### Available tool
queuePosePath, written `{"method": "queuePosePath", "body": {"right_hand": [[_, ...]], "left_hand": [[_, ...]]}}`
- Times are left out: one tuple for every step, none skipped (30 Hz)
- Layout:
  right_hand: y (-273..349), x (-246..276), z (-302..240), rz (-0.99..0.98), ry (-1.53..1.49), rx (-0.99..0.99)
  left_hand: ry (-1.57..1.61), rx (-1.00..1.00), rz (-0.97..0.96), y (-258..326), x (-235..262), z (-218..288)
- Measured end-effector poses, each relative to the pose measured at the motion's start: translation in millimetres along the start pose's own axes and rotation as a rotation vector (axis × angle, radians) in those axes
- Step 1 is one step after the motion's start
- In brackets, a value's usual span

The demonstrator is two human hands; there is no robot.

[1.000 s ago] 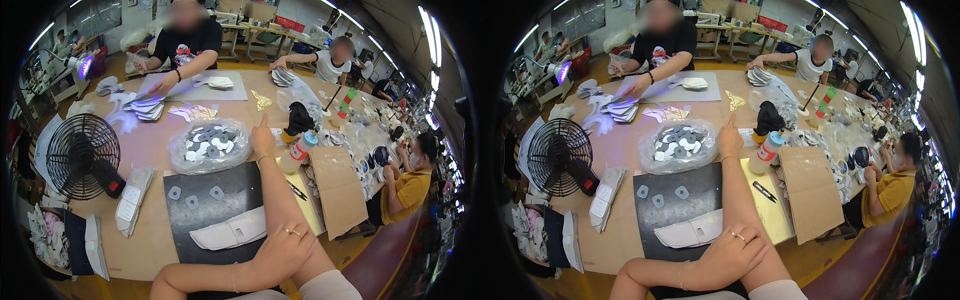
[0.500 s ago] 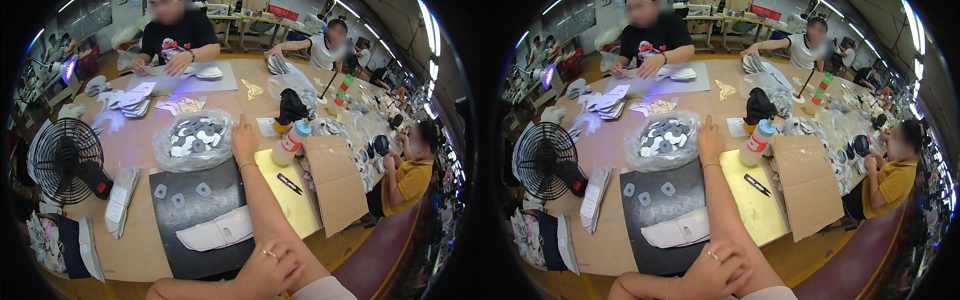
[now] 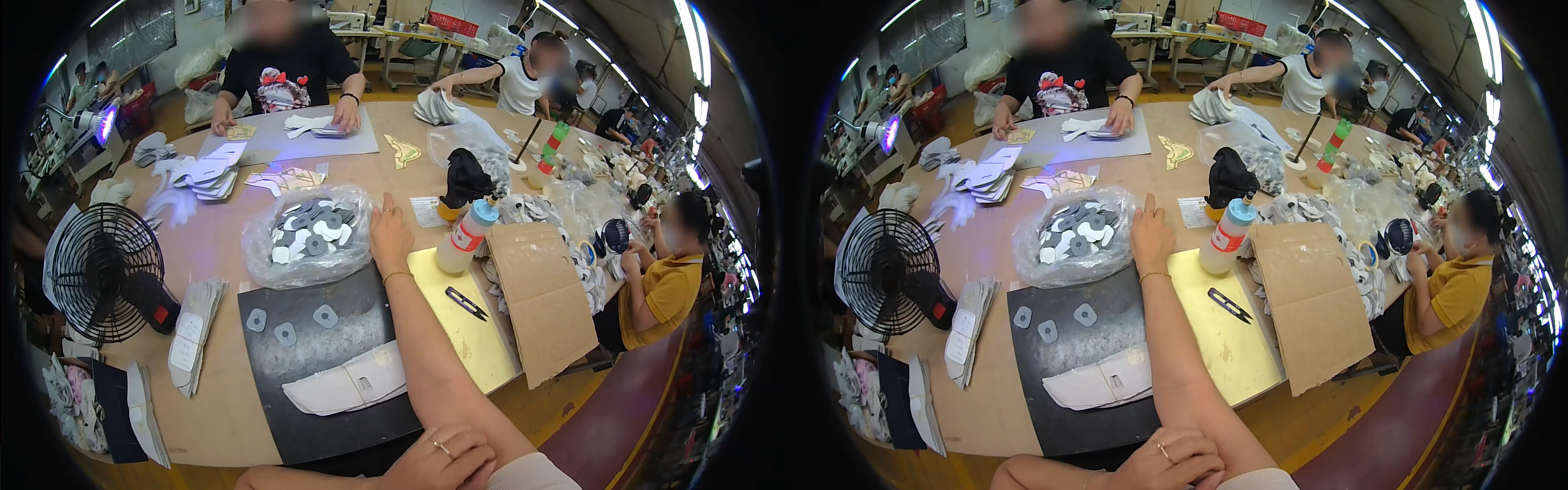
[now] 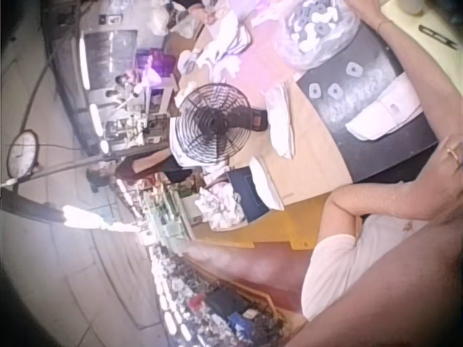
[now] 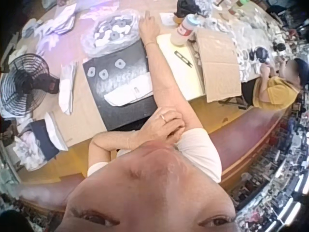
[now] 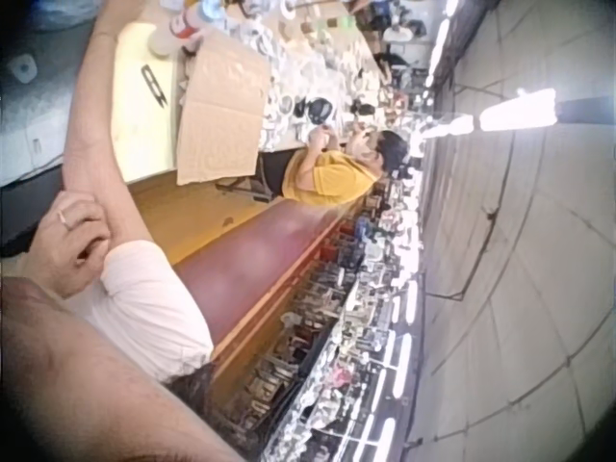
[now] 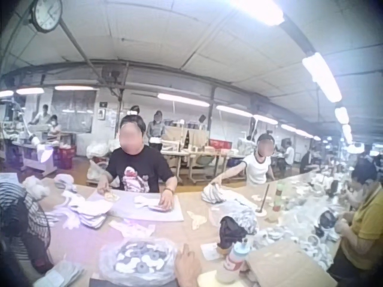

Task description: The person assembles small white plastic components by hand, aligning and pressing them onto a black work surface. They handle stacks of parts, separate individual pieces, and place them into position repeatedly.

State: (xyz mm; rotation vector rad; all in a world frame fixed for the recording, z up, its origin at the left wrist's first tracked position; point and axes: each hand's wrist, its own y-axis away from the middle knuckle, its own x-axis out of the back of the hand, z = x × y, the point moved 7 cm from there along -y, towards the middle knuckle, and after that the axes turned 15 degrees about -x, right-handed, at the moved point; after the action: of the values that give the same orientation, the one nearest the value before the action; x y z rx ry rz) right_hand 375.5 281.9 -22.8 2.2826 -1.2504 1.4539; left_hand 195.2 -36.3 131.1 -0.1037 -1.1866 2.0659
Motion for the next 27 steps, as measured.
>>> {"method": "queuePosePath", "body": {"right_hand": [[-2, 0, 2, -0.026, -0.006, -0.014], [0, 3, 1, -0.057, -0.011, -0.028], [1, 3, 0, -0.089, -0.02, -0.043], [4, 3, 0, -0.103, -0.017, -0.049], [5, 5, -4, -0.113, -0.021, -0.048], [5, 5, -9, -0.123, -0.027, -0.046], [4, 7, -15, -0.124, -0.046, -0.045], [6, 6, -13, -0.128, -0.05, -0.052], [7, 5, -13, -0.135, -0.056, -0.055], [5, 6, -8, -0.113, -0.034, -0.056], [1, 8, -3, -0.094, -0.013, -0.053], [1, 5, -5, -0.092, -0.01, -0.036], [-3, 1, 1, -0.058, -0.017, -0.018], [-6, -2, 9, -0.03, -0.028, 0.001], [-2, -3, 6, -0.069, -0.039, -0.018], [-1, -1, 1, -0.101, -0.05, -0.031], [-3, -2, 3, -0.097, -0.055, -0.031], [-1, -5, 1, -0.1, -0.068, -0.027], [-3, -3, 1, -0.092, -0.041, -0.032], [-1, -4, 0, -0.089, -0.02, -0.045], [-1, -4, 3, -0.078, -0.024, -0.029], [-1, -5, 5, -0.065, -0.027, -0.016], [-3, -2, 4, -0.037, -0.027, -0.007], [-2, -3, 0, -0.039, -0.025, 0.006], [-1, -5, -3, -0.039, -0.021, 0.016], [-1, -6, -3, -0.036, -0.011, 0.024], [-2, -6, -2, -0.038, -0.01, 0.024]], "left_hand": [[-0.048, 0.047, -0.005, 0, 3, -8], [-0.096, 0.1, -0.011, 1, 9, -20], [-0.149, 0.154, -0.018, -2, 15, -32], [-0.261, 0.223, 0.016, -9, 24, -43], [-0.253, 0.198, 0.004, -5, 22, -43], [-0.248, 0.175, -0.008, 2, 17, -43], [-0.246, 0.154, -0.018, 4, 16, -42], [-0.203, 0.137, -0.012, 0, 16, -33], [-0.125, 0.088, -0.009, -2, 13, -20], [-0.04, 0.033, -0.007, -3, 8, -8], [0.042, -0.021, -0.001, -1, 1, 1], [0.089, -0.029, 0.045, 4, -4, 6], [0.036, -0.001, 0.034, 3, -6, 0], [-0.021, 0.034, 0.024, 2, -4, -11], [-0.094, 0.081, 0.015, 0, 2, -23], [-0.294, 0.065, 0.073, -7, 16, -27], [-0.293, 0.056, 0.079, -1, 9, -34], [-0.304, 0.05, 0.084, 10, -2, -42], [-0.308, 0.031, 0.083, 16, -4, -48], [-0.291, 0.08, 0.001, 7, -3, -35], [-0.224, 0.055, -0.002, 4, -4, -24], [-0.154, 0.03, -0.008, 3, -9, -15], [-0.076, -0.009, -0.017, 4, -17, -9], [-0.081, -0.085, 0.073, 4, -22, 2], [-0.041, -0.069, 0.084, 7, -24, 1], [0.006, -0.054, 0.098, 6, -19, 4], [0.061, -0.038, 0.104, 5, -14, 5]]}}
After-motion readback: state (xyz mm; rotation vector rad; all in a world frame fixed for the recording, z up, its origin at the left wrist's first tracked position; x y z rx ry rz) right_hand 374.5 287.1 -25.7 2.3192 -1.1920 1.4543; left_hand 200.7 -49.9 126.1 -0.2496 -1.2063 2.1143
